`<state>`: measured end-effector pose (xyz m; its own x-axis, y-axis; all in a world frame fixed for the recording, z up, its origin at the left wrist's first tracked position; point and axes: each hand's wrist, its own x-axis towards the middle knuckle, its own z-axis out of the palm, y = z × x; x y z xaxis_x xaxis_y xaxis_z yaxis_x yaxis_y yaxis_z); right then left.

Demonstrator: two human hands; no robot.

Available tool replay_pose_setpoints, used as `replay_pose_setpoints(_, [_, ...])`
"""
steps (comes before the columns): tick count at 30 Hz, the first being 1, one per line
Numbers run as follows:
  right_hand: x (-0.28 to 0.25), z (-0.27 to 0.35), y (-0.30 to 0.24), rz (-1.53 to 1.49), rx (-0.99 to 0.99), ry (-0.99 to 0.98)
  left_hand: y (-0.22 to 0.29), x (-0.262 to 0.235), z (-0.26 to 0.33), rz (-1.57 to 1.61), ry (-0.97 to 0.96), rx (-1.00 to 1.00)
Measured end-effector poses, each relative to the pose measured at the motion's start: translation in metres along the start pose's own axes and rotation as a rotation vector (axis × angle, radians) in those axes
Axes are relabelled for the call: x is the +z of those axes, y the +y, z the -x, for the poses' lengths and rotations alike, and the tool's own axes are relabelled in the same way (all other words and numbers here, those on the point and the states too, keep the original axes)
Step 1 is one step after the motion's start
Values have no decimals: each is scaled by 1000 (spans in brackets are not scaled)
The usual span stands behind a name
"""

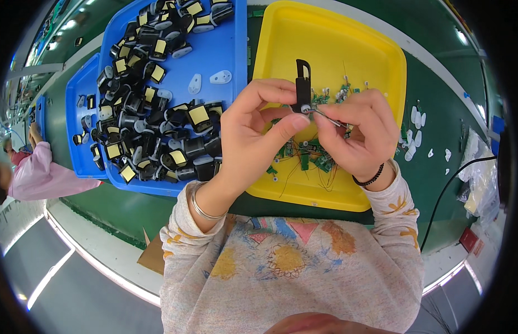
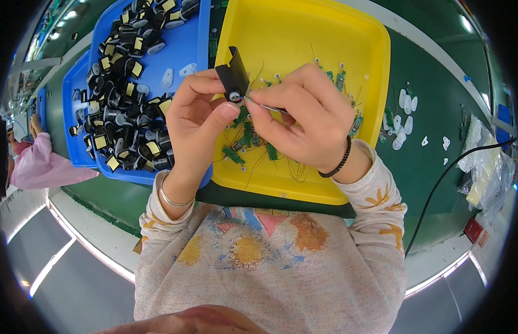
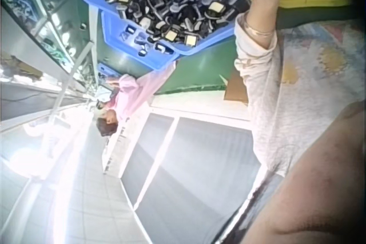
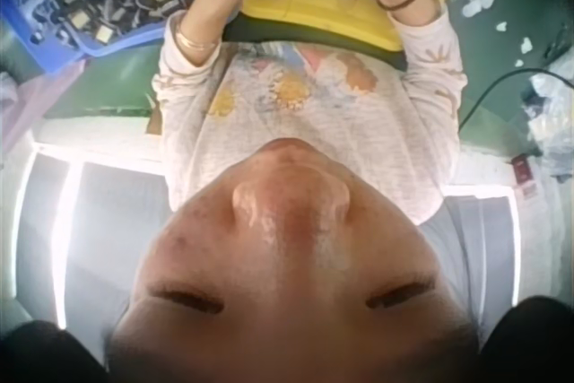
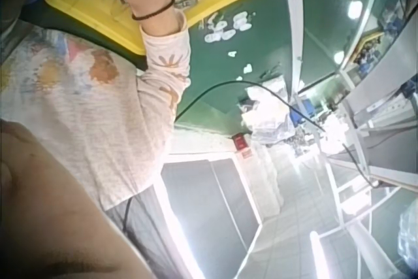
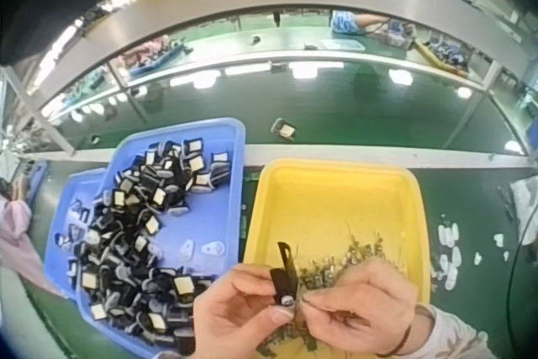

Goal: The person repeatedly picks small black plastic housings from a blue bin and green circuit boards from a yellow bin, then inserts the boards into the housings by hand. The assembled units are placed back into the blue bin. The process is continuous and repetitive throughout the clip.

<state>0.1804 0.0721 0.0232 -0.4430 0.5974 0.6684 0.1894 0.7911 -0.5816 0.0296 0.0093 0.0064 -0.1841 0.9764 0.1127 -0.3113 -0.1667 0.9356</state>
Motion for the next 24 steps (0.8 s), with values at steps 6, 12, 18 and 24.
replay_pose_setpoints(6, [1,-1,1,3,-21,-9,0,0,-1,-6,-30,21])
replay_pose_setpoints(12, [1,0,-3,10,-1,-40,0,-1,-1,15,-52,29])
replay_pose_setpoints(18, [4,1,-3,-7,-18,-34,0,-3,0,14,-133,43])
replay_pose_setpoints(24, [-15,-15,-9,-364,-207,-60,4,-5,0,30,-99,57])
